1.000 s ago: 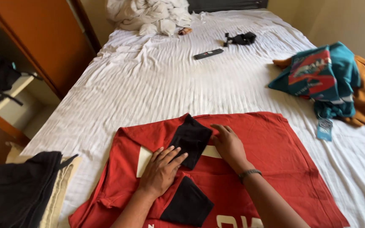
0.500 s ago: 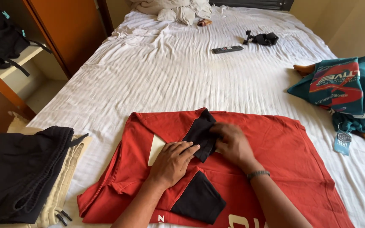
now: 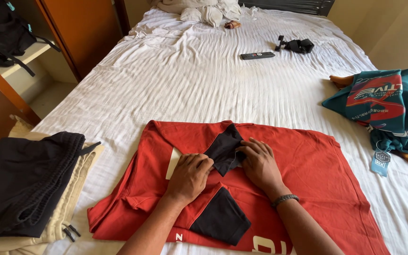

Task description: Folding a red t-shirt on a bed.

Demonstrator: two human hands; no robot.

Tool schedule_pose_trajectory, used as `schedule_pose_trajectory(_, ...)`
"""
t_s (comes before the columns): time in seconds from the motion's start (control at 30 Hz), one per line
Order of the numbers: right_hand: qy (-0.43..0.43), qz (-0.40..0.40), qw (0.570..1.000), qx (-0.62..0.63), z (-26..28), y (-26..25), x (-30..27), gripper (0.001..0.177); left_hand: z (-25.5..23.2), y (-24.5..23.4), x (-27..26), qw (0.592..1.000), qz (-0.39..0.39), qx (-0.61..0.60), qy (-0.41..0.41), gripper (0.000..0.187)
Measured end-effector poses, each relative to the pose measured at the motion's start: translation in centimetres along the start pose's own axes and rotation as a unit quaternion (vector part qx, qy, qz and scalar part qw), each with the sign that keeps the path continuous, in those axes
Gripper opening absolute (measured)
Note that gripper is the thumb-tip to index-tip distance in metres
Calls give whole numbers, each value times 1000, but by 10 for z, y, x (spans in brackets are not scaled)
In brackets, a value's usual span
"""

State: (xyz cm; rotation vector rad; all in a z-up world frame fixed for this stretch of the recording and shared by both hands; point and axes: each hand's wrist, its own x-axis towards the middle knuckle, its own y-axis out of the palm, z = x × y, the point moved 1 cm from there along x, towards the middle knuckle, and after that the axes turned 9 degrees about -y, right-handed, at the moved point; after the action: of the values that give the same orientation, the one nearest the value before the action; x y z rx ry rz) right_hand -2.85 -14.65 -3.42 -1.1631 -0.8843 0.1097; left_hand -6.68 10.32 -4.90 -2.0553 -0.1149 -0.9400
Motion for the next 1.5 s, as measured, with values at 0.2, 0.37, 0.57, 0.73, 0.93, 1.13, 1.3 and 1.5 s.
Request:
schedule_pose_trajectory(0.2,-80,-83,993,7,11,-12,1,31,-25,-29,18,999,-29,-16,-6,52)
schedule_pose_trajectory(0.37,-26,-10,997,77,14,-6,2,36,1,7,-1,998,13,49,47,38)
schedule_pose_trajectory(0.57,9,-81,997,8,18,-16,5,42,-11,-9,6,998,25,27,55,20)
schedule_pose_trajectory(0.73,82,-115,989,37,-18,11,-7,38,-24,-25,16,997,71,-24,-3,49)
schedule_pose_trajectory(0.93,171,-99,962,189,-18,6,-2,43,-81,-29,28,987,96,-16,-124,40)
schedule_pose_trajectory(1.13,207,-90,943,245,-28,13,-7,50,-100,7,7,978,106,128,-125,12)
schedule_pose_trajectory(1.3,189,-91,923,323,-33,15,-7,50,-101,5,-1,976,97,98,-167,6)
schedule_pose_trajectory(1.5,205,-103,936,267,-28,15,-7,38,-107,-32,17,949,103,43,-294,11)
